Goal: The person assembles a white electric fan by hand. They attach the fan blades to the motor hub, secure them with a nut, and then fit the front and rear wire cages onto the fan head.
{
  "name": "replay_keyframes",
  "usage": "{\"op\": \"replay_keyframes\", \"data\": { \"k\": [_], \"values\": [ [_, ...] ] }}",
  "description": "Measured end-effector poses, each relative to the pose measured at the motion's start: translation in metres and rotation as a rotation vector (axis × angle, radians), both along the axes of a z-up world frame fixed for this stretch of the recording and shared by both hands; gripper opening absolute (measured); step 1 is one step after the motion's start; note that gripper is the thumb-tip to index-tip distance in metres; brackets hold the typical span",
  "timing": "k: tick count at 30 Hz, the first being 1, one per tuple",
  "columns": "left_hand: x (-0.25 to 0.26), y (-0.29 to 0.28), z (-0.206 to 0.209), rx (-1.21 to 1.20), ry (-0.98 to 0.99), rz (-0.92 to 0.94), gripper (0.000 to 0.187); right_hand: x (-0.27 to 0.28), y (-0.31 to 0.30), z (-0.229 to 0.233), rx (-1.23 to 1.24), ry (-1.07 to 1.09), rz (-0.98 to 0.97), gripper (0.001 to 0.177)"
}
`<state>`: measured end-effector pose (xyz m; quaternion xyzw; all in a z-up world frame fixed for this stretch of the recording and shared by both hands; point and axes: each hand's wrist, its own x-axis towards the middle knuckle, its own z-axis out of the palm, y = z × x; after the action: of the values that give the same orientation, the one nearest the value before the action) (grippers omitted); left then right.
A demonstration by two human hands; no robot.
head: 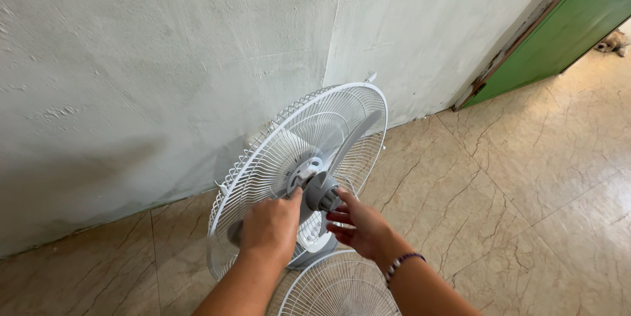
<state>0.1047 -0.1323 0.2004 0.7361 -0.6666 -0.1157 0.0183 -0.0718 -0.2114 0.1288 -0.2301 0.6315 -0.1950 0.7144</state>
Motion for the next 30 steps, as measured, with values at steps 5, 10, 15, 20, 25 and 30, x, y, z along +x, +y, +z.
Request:
{"op": "replay_keyframes", "data": {
  "k": [5,10,15,20,25,30],
  "values": [
    [0.001,0.001,0.0,0.029,-0.01,0.034,0.021,0.006,-0.014,-0.014,-0.055,-0.111,0.014,0.043],
    [0.006,0.0,0.001,0.074,0.064,0.095,0.025,0.008,0.001,-0.007,-0.366,0.172,0.153,0.038],
    [0.008,0.0,-0.001,0.045,0.039,0.045,0.023,0.014,0.008,-0.001,-0.485,0.393,0.24,0.037],
    [0.015,-0.009,-0.002,0.129,-0.015,0.044,0.017,0.007,-0.022,0.01,-0.009,-0.01,0.508,0.039],
    [0.019,-0.016,-0.011,0.158,0.03,0.083,0.018,0.002,-0.033,0.013,-0.238,0.23,0.696,0.041],
    [0.016,-0.011,-0.025,0.11,0.052,-0.011,0.016,0.005,-0.035,0.013,-0.549,0.596,0.85,0.048]
  ]
}}
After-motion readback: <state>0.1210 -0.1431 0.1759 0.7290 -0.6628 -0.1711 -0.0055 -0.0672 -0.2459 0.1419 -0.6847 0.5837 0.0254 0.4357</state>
